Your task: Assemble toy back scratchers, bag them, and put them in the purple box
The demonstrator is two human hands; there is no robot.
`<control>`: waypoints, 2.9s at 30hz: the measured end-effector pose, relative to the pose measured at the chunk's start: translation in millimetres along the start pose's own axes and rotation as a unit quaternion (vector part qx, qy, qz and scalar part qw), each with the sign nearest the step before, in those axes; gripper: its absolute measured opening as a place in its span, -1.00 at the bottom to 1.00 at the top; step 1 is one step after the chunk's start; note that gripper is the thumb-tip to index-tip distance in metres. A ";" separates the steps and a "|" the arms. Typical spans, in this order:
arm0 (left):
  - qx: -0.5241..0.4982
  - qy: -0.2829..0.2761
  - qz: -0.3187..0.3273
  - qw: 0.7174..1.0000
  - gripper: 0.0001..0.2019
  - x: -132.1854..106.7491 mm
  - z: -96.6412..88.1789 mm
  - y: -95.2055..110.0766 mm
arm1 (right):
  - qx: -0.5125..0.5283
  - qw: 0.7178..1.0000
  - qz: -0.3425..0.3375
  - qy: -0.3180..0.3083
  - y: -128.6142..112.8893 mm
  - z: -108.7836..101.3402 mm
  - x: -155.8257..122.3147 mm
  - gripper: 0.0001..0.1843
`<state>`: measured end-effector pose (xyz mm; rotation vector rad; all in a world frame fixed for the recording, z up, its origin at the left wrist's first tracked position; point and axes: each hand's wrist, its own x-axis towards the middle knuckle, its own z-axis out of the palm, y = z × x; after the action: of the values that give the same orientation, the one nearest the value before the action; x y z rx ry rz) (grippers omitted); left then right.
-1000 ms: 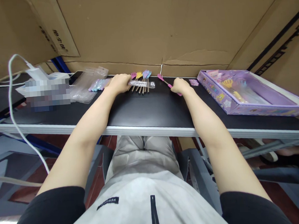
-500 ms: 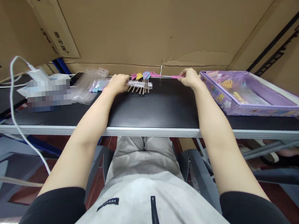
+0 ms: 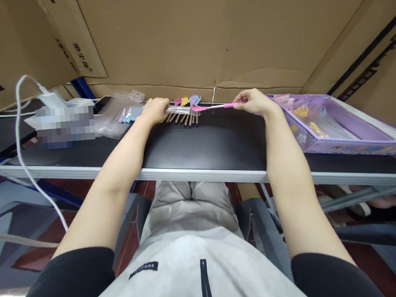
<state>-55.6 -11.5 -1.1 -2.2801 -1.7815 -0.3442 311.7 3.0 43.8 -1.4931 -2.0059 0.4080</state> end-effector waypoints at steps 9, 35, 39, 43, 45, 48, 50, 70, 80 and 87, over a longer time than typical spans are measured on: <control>-0.020 0.026 0.005 0.999 -0.64 3.7 5.5 -3.2 | -0.025 1.000 0.000 -0.003 -9.1 0.8 -5.0 -0.64; -0.061 0.035 -0.002 0.998 -0.55 -1.1 2.0 -0.7 | -0.026 1.000 0.000 -0.004 -16.8 -4.4 -9.0 -0.66; -0.054 0.026 -0.003 0.998 -0.59 -3.0 -1.2 4.0 | -0.017 0.999 -0.024 -0.015 -15.4 -2.1 -7.1 -0.62; -0.051 0.027 0.009 0.998 -0.62 -2.5 -1.1 6.7 | 0.004 0.999 -0.028 -0.022 -12.8 4.6 -3.4 -0.63; -0.048 0.028 0.018 0.998 -0.62 -1.0 0.7 6.2 | 0.012 0.999 -0.028 -0.025 -13.4 9.2 -2.2 -0.64; -0.044 0.031 0.034 0.998 -0.64 1.2 3.9 5.5 | 0.019 0.999 -0.039 -0.021 -15.2 17.6 -0.5 -0.63; -0.045 0.036 0.042 0.997 -0.65 1.9 5.0 6.8 | 0.026 0.998 -0.057 -0.018 -15.9 24.2 1.2 -0.62; -0.046 0.044 0.075 0.995 -0.77 1.4 7.7 17.8 | 0.012 0.991 -0.132 -0.026 -26.9 60.1 0.5 -0.83; -0.027 0.026 0.108 0.993 -0.68 -3.1 3.8 30.8 | -0.004 0.988 -0.149 -0.025 -42.6 74.1 -8.2 -0.77; -0.032 0.011 0.120 0.992 -0.71 -11.0 -7.9 46.4 | 0.015 0.985 -0.166 -0.039 -53.7 79.2 -15.7 -0.80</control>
<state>-13.4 -35.1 1.2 -2.4897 -1.4843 -0.3843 224.5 -20.7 8.7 -1.1113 -2.2480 0.3582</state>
